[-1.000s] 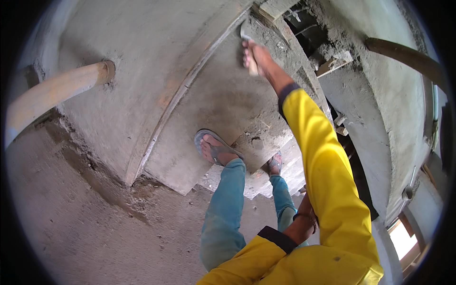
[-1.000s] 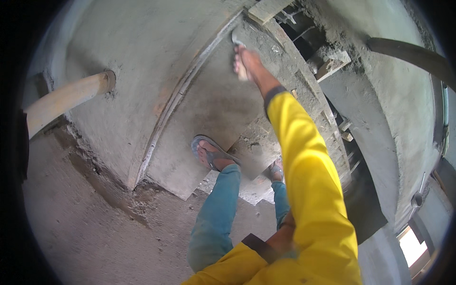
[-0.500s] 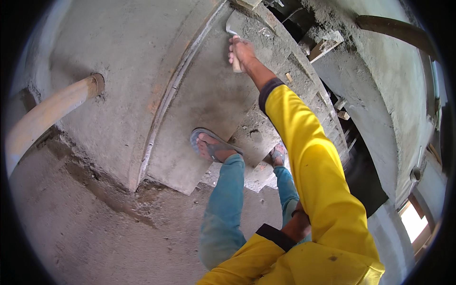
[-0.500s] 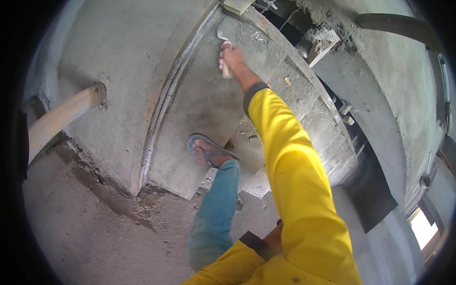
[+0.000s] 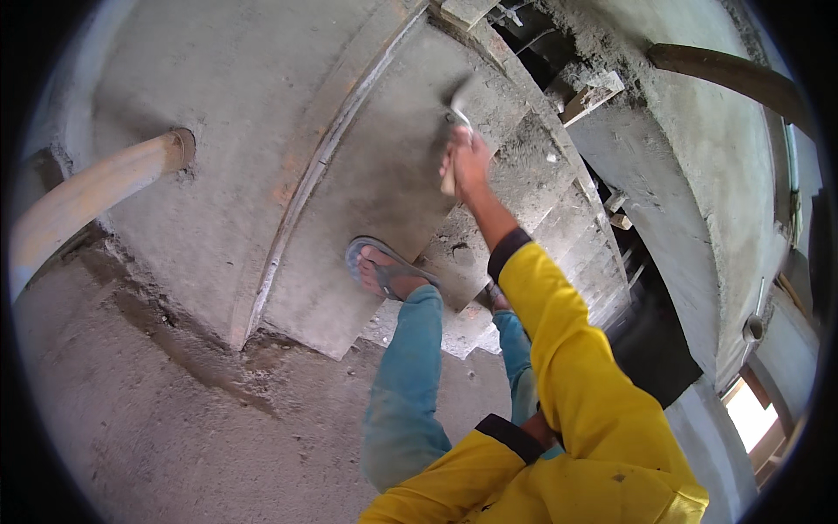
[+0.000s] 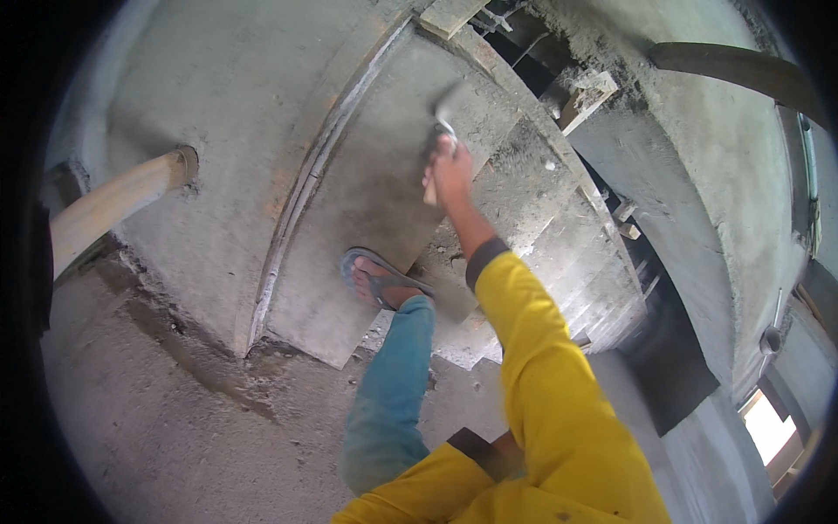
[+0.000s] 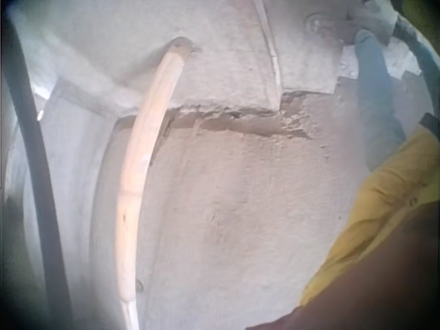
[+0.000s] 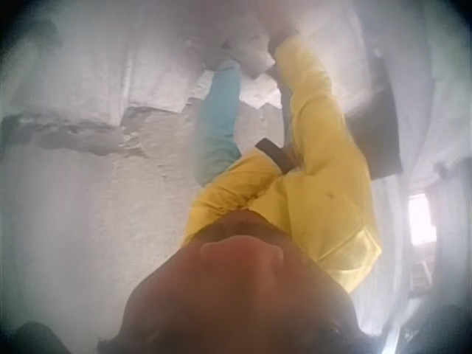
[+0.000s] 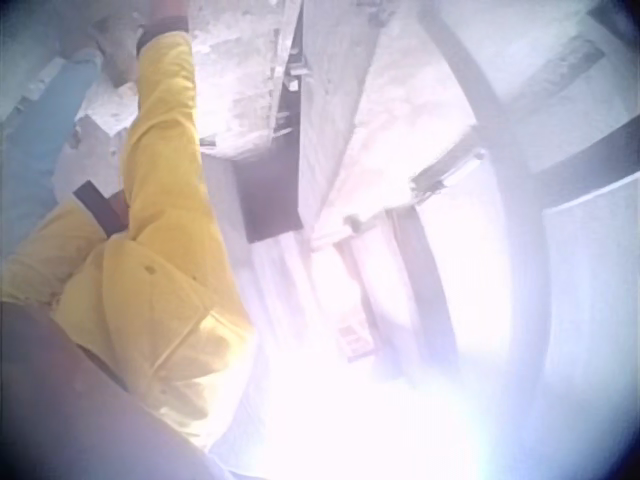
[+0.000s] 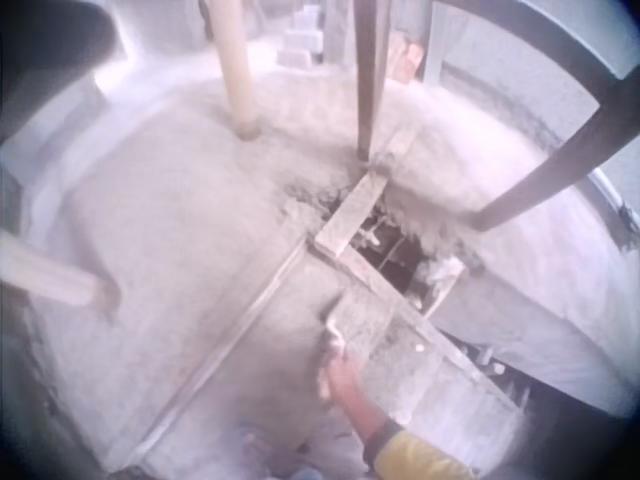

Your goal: The person sits on the floor and uses a trowel to smooth the surface of a concrete stair. They move up the stairs while continuing to smooth the concrete surface.

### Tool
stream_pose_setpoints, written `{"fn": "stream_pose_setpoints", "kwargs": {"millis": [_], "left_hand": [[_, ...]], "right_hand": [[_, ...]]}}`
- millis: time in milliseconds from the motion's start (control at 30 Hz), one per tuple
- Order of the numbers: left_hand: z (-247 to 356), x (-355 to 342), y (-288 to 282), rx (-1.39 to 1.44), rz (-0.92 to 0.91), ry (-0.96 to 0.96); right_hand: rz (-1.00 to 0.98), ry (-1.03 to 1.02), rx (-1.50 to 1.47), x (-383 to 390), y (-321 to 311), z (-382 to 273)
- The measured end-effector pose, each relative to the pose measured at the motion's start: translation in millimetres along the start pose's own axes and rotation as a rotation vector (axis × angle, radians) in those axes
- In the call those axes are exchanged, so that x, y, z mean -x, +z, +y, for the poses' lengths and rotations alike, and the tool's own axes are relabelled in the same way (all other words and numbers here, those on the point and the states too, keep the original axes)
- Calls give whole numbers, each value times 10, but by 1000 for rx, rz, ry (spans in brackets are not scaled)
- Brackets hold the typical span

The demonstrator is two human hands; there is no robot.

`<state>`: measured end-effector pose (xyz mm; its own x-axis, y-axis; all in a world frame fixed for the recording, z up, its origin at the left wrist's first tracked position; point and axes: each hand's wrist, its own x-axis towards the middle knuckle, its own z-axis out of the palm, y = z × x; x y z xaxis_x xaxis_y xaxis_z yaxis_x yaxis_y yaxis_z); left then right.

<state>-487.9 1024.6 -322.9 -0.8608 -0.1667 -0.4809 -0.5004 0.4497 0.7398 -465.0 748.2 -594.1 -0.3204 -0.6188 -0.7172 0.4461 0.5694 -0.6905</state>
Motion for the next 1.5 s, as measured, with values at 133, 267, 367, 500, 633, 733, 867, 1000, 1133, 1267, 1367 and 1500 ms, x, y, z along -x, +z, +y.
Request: {"fn": "stream_pose_setpoints", "kwargs": {"millis": [133, 267, 367, 500, 633, 733, 867, 1000, 1133, 1267, 1367, 1500], "left_hand": [[41, -79, 2, -21, -9, 45], [71, -59, 42, -10, -21, 20], [67, -53, 26, -23, -20, 20], [58, -39, 45, -31, -32, 6], [97, -138, 71, -41, -30, 58], [78, -158, 61, -45, -32, 49], [94, -128, 37, -38, -39, 28], [98, -69, 66, -23, -39, 27], [18, -27, 31, -19, -54, 7], [32, -117, 61, -33, -51, 100], [-13, -64, 53, -29, -61, 65], [31, 11, 114, -5, -86, 46]], "right_hand": [[-217, 122, 48, -928, -87, -634], [-113, 131, -44, -617, -454, -335], [54, 113, -173, -272, -856, -124], [24, 60, -58, -43, -630, -207], [-197, 123, 34, -533, -391, -615], [-211, 139, 24, -681, -542, -503], [-54, 128, -76, -333, -1071, -137], [170, 156, -116, 66, -885, -52], [-290, 138, -153, -40, 92, -310], [-263, 164, -167, -1003, 452, -552], [-260, 68, -32, -1025, 581, -418], [17, 120, 5, -669, 341, -60]]}}
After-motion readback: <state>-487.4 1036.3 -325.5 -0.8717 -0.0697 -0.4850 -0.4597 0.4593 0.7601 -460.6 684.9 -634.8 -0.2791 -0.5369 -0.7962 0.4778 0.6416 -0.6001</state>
